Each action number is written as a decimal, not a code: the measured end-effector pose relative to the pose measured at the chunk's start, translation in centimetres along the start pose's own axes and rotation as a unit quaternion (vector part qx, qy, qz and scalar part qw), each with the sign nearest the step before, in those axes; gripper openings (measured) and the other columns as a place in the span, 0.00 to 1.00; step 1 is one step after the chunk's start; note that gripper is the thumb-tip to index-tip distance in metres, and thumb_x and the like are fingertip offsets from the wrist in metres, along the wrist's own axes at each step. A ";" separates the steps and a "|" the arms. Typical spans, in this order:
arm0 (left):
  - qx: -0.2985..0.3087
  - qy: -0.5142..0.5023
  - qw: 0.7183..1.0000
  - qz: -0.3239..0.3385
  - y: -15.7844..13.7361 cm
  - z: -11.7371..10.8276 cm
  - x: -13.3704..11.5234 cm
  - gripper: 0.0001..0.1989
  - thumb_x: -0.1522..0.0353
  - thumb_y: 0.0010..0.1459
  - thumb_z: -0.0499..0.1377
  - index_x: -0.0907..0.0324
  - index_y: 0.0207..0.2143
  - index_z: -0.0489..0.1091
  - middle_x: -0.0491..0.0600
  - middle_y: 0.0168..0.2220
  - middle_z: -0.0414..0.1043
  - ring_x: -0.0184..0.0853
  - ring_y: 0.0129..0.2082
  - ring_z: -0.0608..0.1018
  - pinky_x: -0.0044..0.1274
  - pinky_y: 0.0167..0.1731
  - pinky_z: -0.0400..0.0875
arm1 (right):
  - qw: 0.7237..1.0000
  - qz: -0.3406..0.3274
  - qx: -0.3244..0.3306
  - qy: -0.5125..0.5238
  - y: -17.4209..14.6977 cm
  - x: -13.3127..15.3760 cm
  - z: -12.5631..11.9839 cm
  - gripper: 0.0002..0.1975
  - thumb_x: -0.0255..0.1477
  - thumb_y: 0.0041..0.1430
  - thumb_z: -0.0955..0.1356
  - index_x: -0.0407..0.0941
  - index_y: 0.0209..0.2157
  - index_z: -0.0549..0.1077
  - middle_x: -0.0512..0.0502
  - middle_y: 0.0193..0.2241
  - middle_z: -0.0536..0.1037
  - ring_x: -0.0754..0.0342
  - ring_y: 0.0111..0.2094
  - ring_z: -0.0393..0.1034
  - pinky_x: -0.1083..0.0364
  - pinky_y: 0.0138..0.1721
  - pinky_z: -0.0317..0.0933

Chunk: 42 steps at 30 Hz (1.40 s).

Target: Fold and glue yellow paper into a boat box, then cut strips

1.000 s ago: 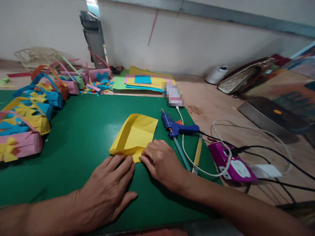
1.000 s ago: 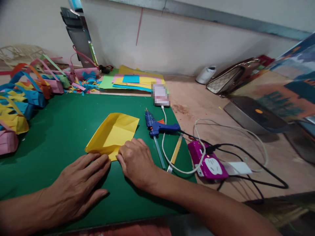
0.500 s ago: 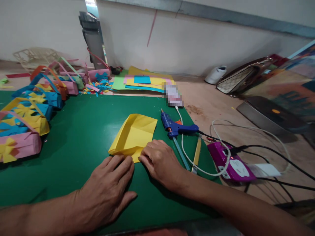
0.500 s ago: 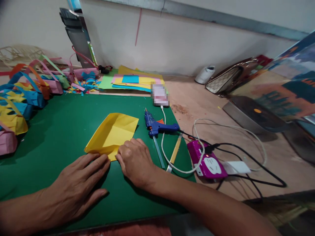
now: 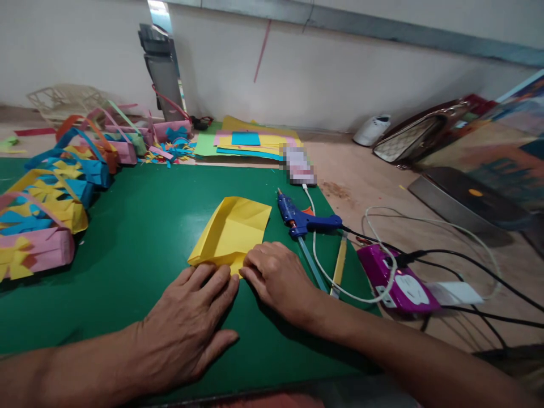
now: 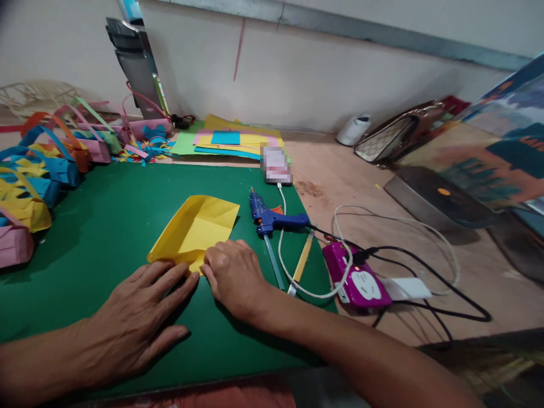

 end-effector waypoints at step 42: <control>-0.052 0.015 0.998 0.009 -0.5 -0.3 -0.6 0.23 0.59 0.60 0.52 0.64 0.52 0.61 0.58 0.49 0.65 0.46 0.47 0.66 0.37 0.46 0.64 | 0.960 -0.166 0.030 -0.223 -3.7 2.5 0.3 0.15 0.19 0.54 0.65 0.39 0.45 0.66 0.43 0.32 0.72 0.50 0.32 0.64 0.53 0.29 0.56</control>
Point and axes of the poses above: each hand's wrist, its own y-axis towards the middle knuckle, its own z-axis out of the palm, x = y × z, the point moved 9 cm from there along y, towards the middle knuckle
